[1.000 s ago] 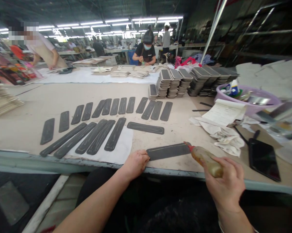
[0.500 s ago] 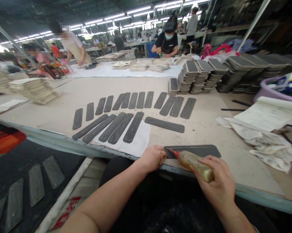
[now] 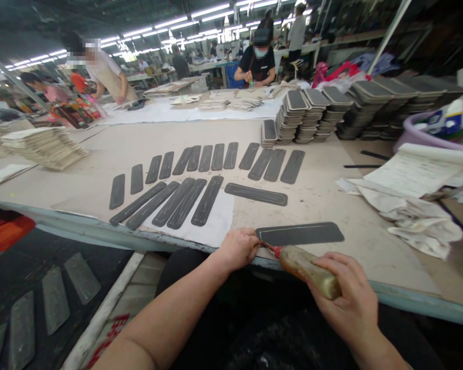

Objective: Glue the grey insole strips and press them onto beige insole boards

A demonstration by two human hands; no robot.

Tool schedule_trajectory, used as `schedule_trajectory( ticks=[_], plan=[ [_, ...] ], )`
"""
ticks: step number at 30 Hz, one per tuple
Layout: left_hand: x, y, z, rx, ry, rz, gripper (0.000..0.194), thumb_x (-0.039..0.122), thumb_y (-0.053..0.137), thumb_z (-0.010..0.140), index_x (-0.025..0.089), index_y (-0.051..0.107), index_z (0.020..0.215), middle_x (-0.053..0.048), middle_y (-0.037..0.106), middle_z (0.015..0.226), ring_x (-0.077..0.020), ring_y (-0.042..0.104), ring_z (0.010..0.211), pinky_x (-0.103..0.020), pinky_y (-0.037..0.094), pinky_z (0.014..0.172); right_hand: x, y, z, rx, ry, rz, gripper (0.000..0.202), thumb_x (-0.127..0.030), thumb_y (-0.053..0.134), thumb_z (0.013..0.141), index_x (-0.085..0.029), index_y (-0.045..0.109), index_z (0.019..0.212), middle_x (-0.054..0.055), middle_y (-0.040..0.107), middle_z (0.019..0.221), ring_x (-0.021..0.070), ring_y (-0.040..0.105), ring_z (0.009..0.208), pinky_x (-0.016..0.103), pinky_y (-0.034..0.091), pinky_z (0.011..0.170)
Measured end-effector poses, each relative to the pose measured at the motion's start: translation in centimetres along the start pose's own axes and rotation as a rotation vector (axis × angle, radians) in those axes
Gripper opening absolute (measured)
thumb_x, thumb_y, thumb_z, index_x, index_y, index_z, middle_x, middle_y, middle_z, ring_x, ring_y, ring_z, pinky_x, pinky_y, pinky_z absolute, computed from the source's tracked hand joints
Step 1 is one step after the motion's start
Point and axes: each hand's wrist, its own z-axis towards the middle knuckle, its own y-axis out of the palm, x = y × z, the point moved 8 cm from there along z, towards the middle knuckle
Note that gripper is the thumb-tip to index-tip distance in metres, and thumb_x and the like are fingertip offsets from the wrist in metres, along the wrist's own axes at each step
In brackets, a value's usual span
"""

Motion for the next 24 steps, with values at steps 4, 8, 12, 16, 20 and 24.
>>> schedule_trajectory(
  ticks=[4,8,12,16,20,24],
  plan=[
    [-0.2,0.0,0.0,0.006,-0.034,0.002,0.023,0.024,0.05,0.09,0.02,0.071,0.083,-0.003,0.068,0.089,-0.0157,0.064,0.084,-0.025,0.049,0.073,0.8,-0.9,-0.3,0.008,0.036,-0.018,0.025,-0.026,0.069,0.08,-0.018,0.06,0.102,0.007,0.057,0.099,0.0183,0.058,0.091,0.03,0.05,0.075],
    [-0.4,-0.1,0.0,0.033,-0.048,-0.035,0.023,0.024,0.05,0.09,0.021,0.072,0.084,-0.002,0.069,0.093,-0.0152,0.064,0.086,-0.024,0.049,0.074,2.2,-3.1,-0.8,0.065,0.069,-0.117,0.024,-0.028,0.067,0.08,-0.017,0.061,0.1,0.008,0.057,0.099,0.0188,0.058,0.089,0.032,0.049,0.075],
    [-0.4,-0.2,0.2,0.047,-0.055,-0.048,0.022,0.022,0.05,0.089,0.02,0.072,0.084,-0.002,0.069,0.094,-0.0152,0.064,0.085,-0.024,0.049,0.075,4.2,-5.4,-1.6,0.147,0.125,-0.245,0.025,-0.031,0.068,0.079,-0.016,0.063,0.098,0.009,0.058,0.099,0.02,0.059,0.087,0.035,0.049,0.078],
    [-0.4,-0.1,0.2,0.058,-0.051,-0.048,0.022,0.021,0.049,0.09,0.02,0.071,0.084,-0.002,0.069,0.093,-0.0153,0.064,0.086,-0.025,0.049,0.075,6.0,-7.2,-2.6,0.243,0.177,-0.38,0.027,-0.035,0.071,0.076,-0.018,0.065,0.097,0.008,0.06,0.097,0.0204,0.06,0.085,0.035,0.05,0.08],
    [-0.3,0.1,0.2,0.048,-0.048,-0.04,0.022,0.021,0.048,0.09,0.019,0.069,0.083,-0.003,0.067,0.092,-0.0154,0.063,0.085,-0.025,0.049,0.075,6.7,-8.2,-3.2,0.294,0.238,-0.525,0.028,-0.035,0.07,0.076,-0.018,0.067,0.098,0.009,0.06,0.099,0.0229,0.059,0.088,0.037,0.051,0.081],
    [-0.1,0.2,0.4,0.029,-0.057,-0.016,0.021,0.02,0.048,0.089,0.018,0.068,0.083,-0.004,0.066,0.092,-0.0157,0.063,0.083,-0.026,0.049,0.073,5.4,-7.6,-2.6,0.313,0.184,-0.494,0.027,-0.03,0.072,0.076,-0.017,0.066,0.099,0.01,0.059,0.1,0.0239,0.059,0.09,0.039,0.051,0.081]
  ],
)
